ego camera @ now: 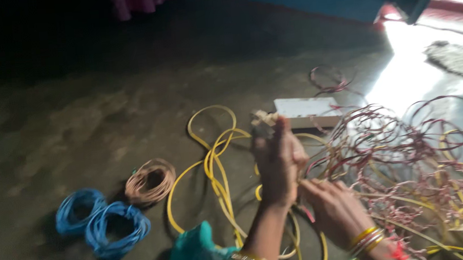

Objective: The person sits on the floor and untangles a large pile of mixed electrical wires. They separate the wires by color and type, then coil them into neat bundles by hand.

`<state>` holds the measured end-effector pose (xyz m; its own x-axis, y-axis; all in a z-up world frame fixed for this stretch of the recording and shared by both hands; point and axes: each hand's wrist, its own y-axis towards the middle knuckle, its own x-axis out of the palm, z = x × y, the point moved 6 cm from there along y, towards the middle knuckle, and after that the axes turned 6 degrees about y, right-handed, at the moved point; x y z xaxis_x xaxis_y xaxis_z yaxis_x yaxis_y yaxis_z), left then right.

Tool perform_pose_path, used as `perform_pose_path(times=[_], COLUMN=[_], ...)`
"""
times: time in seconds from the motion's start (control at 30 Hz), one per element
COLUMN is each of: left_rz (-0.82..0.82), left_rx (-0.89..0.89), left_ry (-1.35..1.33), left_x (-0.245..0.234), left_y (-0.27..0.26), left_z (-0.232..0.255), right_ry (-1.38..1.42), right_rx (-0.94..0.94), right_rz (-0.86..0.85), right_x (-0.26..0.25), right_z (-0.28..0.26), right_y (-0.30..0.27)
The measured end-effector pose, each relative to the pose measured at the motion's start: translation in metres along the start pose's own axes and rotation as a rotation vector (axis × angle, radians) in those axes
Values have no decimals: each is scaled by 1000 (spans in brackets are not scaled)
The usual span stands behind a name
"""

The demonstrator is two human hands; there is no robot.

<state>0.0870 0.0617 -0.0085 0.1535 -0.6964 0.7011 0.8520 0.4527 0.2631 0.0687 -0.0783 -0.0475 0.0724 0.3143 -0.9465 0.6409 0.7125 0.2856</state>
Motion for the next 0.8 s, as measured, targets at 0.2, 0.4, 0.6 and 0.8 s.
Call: perform_pose_path(times=[0.2,0.4,0.6,0.8], left_rz=[-140,-163,-194,-353], left_rx=[229,149,333,173], left_ry=[149,512,1100,1382], left_x=[2,17,8,4], left_y=[-9,-28,-25,-9], left_z=[-9,-1,-13,-28], right_ry=[-70,177,-321,-432], right_rx=[5,144,325,57], right_rz=[-165,-274,-431,74], right_x=[32,60,23,-58], right_z=[38,61,33,7], right_y=[-1,2,1,-5])
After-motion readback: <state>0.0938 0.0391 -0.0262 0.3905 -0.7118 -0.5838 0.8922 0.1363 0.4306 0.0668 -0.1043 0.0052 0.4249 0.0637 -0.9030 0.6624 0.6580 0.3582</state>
